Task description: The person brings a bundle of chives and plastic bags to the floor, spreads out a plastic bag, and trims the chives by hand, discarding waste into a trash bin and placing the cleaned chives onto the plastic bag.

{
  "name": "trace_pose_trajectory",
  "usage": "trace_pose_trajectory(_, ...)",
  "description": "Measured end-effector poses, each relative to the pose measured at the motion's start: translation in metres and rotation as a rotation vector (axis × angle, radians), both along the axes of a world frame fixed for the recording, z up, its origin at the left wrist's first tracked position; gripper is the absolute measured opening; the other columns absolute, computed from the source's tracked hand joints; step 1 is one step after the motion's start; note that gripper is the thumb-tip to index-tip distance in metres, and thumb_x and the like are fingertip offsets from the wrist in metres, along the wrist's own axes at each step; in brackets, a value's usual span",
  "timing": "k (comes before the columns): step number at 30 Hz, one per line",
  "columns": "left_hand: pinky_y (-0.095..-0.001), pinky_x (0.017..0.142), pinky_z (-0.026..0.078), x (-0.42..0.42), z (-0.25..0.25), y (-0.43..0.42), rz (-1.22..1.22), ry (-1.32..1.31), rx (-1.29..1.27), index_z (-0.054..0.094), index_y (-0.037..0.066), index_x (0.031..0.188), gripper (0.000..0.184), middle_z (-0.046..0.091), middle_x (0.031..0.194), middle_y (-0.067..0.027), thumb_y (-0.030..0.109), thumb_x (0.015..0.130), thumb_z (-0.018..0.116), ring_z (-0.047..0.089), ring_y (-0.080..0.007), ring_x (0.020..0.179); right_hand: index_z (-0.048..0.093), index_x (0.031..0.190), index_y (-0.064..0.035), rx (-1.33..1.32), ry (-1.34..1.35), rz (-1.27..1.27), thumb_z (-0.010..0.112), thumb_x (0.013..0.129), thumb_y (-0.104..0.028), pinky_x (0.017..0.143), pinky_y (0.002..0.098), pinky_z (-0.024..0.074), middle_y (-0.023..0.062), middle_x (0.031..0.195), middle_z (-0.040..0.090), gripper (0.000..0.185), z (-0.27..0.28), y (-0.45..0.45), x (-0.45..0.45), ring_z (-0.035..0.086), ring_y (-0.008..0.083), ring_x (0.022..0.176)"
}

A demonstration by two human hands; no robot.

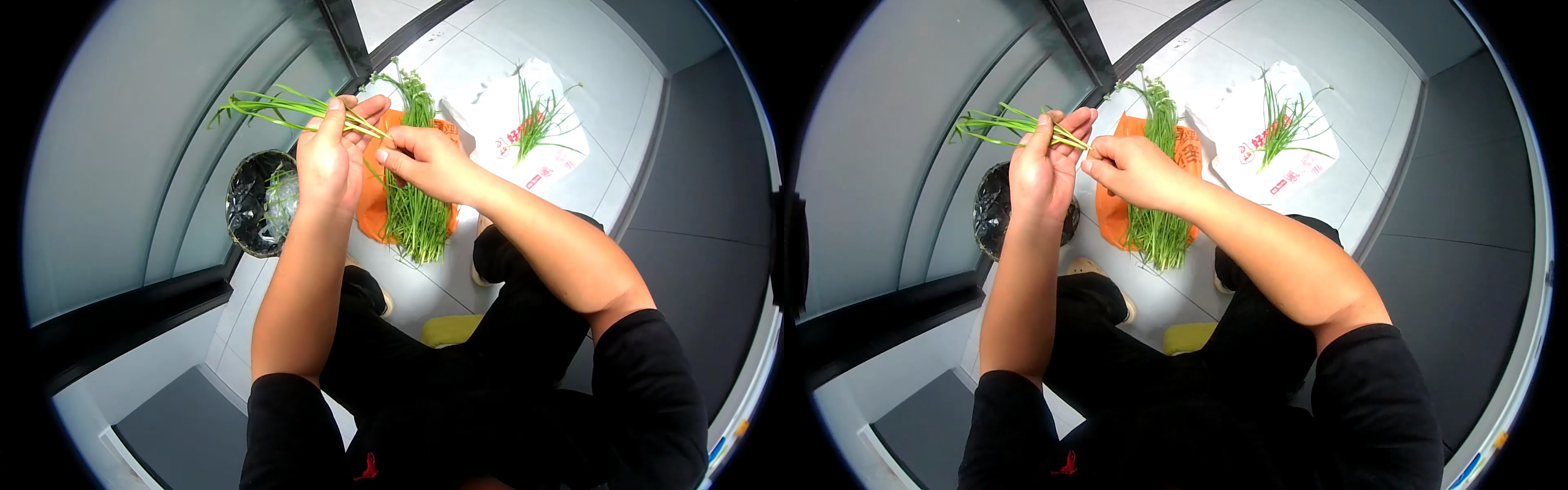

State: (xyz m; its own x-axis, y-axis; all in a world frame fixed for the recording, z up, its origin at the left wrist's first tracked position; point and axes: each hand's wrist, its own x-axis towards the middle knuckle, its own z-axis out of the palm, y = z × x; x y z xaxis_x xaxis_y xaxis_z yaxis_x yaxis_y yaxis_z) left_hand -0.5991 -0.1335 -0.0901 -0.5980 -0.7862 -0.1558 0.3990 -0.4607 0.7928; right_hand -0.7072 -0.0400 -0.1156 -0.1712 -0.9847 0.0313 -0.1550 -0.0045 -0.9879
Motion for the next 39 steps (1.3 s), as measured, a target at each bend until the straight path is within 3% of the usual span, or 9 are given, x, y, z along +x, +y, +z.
trace_pose_trajectory(4,-0.0390,0.087,0.044,-0.001,0.004,0.007,-0.010,-0.036,0.000,0.047,-0.003,0.095,0.022,0.057,0.099,-0.0256,0.016,0.093,0.036,0.056,-0.0322,0.097,0.054,0.089,-0.0010,-0.004,-0.253,-0.015,0.053,0.087,-0.014,0.054,0.0211,0.0421,0.0009,0.067,0.052,0.013,0.006,-0.002,0.006,0.051,0.0059,0.059)
trace_pose_trajectory(8,-0.0371,0.079,0.048,-0.005,-0.002,0.009,-0.043,-0.001,-0.002,0.046,-0.003,0.096,0.022,0.056,0.101,-0.0259,0.016,0.093,0.036,0.058,-0.0306,0.093,0.056,0.091,-0.0008,-0.041,-0.280,-0.098,0.055,0.086,-0.012,0.054,0.0207,0.0426,0.0007,0.067,0.053,0.013,0.006,-0.003,0.007,0.052,0.0058,0.060)
trace_pose_trajectory(13,-0.0380,0.083,0.045,-0.004,-0.003,0.008,-0.028,-0.030,0.055,0.046,-0.004,0.097,0.022,0.057,0.098,-0.0263,0.015,0.093,0.036,0.057,-0.0318,0.094,0.060,0.088,-0.0031,-0.200,0.342,-0.200,0.058,0.080,-0.009,0.053,0.0256,0.0451,0.0057,0.065,0.058,0.010,0.009,0.001,0.004,0.056,0.0131,0.057)
trace_pose_trajectory(17,-0.0385,0.085,0.044,-0.003,-0.005,0.008,-0.029,-0.079,0.067,0.045,-0.004,0.097,0.021,0.057,0.097,-0.0263,0.015,0.093,0.035,0.057,-0.0324,0.095,0.061,0.087,-0.0061,-0.324,0.443,-0.251,0.059,0.077,-0.008,0.055,0.0293,0.0466,0.0081,0.067,0.060,0.011,0.004,0.000,0.002,0.058,0.0209,0.058)
trace_pose_trajectory(19,-0.0384,0.084,0.045,-0.002,-0.005,0.007,-0.041,-0.090,0.077,0.045,-0.003,0.097,0.021,0.057,0.097,-0.0265,0.015,0.093,0.034,0.057,-0.0325,0.094,0.061,0.086,-0.0082,-0.367,0.642,-0.259,0.060,0.076,-0.009,0.055,0.0325,0.0472,0.0076,0.069,0.061,0.011,0.004,0.002,0.000,0.059,0.0255,0.060)
trace_pose_trajectory(26,-0.0390,0.084,0.045,0.001,0.001,0.003,-0.079,-0.101,0.089,0.044,-0.003,0.097,0.021,0.058,0.095,-0.0262,0.015,0.093,0.035,0.058,-0.0332,0.091,0.061,0.083,-0.0081,-0.396,0.720,-0.191,0.060,0.075,-0.010,0.053,0.0335,0.0465,0.0082,0.067,0.060,0.008,0.011,0.003,-0.007,0.057,0.0265,0.057)
trace_pose_trajectory(32,-0.0404,0.087,0.044,0.006,0.006,-0.003,-0.041,-0.120,0.021,0.046,-0.004,0.094,0.021,0.060,0.091,-0.0259,0.015,0.092,0.038,0.057,-0.0341,0.094,0.058,0.083,-0.0030,-0.163,0.366,-0.059,0.057,0.081,-0.014,0.051,0.0267,0.0445,0.0046,0.062,0.057,0.012,0.016,0.003,-0.010,0.056,0.0137,0.054)
trace_pose_trajectory(34,-0.0391,0.086,0.045,0.006,0.005,-0.003,-0.020,-0.150,-0.033,0.046,-0.005,0.096,0.022,0.060,0.090,-0.0251,0.016,0.092,0.039,0.058,-0.0332,0.094,0.056,0.084,-0.0012,0.086,-0.258,0.082,0.054,0.085,-0.018,0.053,0.0245,0.0451,0.0028,0.066,0.057,0.017,0.014,0.001,-0.009,0.056,0.0094,0.058)
trace_pose_trajectory(39,-0.0357,0.083,0.045,0.002,0.003,0.002,0.015,-0.216,-0.169,0.047,-0.006,0.097,0.024,0.060,0.089,-0.0232,0.017,0.092,0.040,0.059,-0.0280,0.089,0.053,0.083,-0.0023,0.130,-0.375,0.121,0.050,0.088,-0.019,0.056,0.0220,0.0451,0.0021,0.068,0.056,0.018,0.021,0.001,-0.010,0.055,0.0099,0.058)
